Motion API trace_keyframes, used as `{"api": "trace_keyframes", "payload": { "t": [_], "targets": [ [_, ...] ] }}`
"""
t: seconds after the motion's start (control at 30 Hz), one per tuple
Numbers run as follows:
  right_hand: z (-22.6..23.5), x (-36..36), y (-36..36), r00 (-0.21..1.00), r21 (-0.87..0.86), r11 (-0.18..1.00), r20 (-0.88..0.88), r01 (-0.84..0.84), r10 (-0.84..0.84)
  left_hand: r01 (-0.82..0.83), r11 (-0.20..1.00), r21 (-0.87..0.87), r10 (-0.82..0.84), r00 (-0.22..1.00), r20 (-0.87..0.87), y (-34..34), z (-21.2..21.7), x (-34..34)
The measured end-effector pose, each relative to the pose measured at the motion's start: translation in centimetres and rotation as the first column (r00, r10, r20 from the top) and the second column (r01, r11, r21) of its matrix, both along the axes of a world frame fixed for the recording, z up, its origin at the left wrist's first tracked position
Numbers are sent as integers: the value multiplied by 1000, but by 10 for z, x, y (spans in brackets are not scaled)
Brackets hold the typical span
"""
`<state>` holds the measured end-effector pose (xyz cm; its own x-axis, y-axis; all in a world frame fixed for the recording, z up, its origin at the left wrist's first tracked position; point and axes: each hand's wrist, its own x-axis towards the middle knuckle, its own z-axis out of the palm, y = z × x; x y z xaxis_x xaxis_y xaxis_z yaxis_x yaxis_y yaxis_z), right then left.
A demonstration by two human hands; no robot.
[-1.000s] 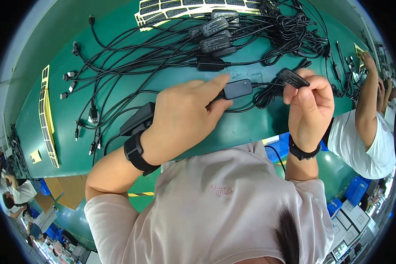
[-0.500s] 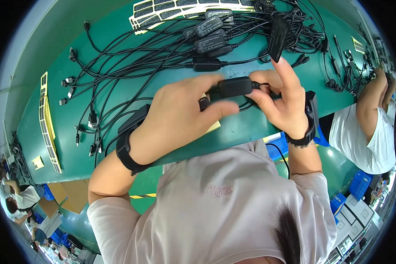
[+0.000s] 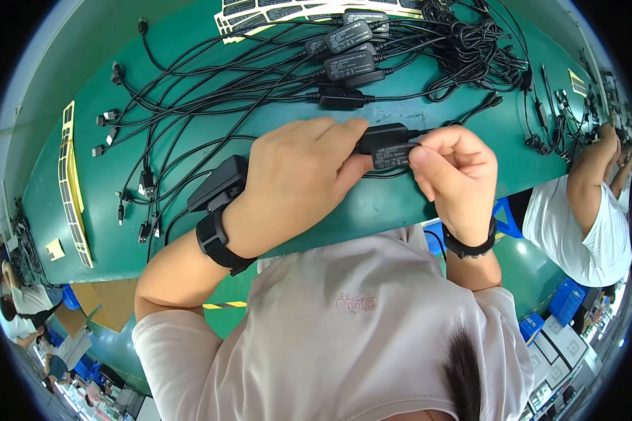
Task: Applying adhesive labels to electronic cable modules at a workbench.
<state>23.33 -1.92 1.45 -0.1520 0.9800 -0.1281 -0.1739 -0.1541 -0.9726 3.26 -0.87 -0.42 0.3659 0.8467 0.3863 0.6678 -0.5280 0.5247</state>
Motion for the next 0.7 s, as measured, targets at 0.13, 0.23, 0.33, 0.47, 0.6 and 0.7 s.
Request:
{"api": "trace_keyframes", "payload": {
  "t": [0.13,0.23,0.33,0.47,0.6,0.7],
  "targets": [
    [-3,-6,4,989,-58,998,149,28,-19,0,998,68,4,998,-61,-1,1,3],
    [-6,-8,7,984,-53,998,176,45,-35,4,995,103,2,999,-51,-1,-4,2],
    [-10,-6,10,997,-38,998,74,42,-39,8,992,123,-3,999,-38,-1,-5,2],
    [-11,-5,11,998,-35,999,66,16,-13,14,992,126,-11,1000,-25,-1,-6,1],
    [-13,-6,12,997,-9,1000,79,-4,5,14,992,127,-11,1000,-23,-1,-5,1],
    [-12,-6,13,996,-20,1000,85,-7,8,17,991,129,-16,1000,-15,-1,-5,1]
  ]
}}
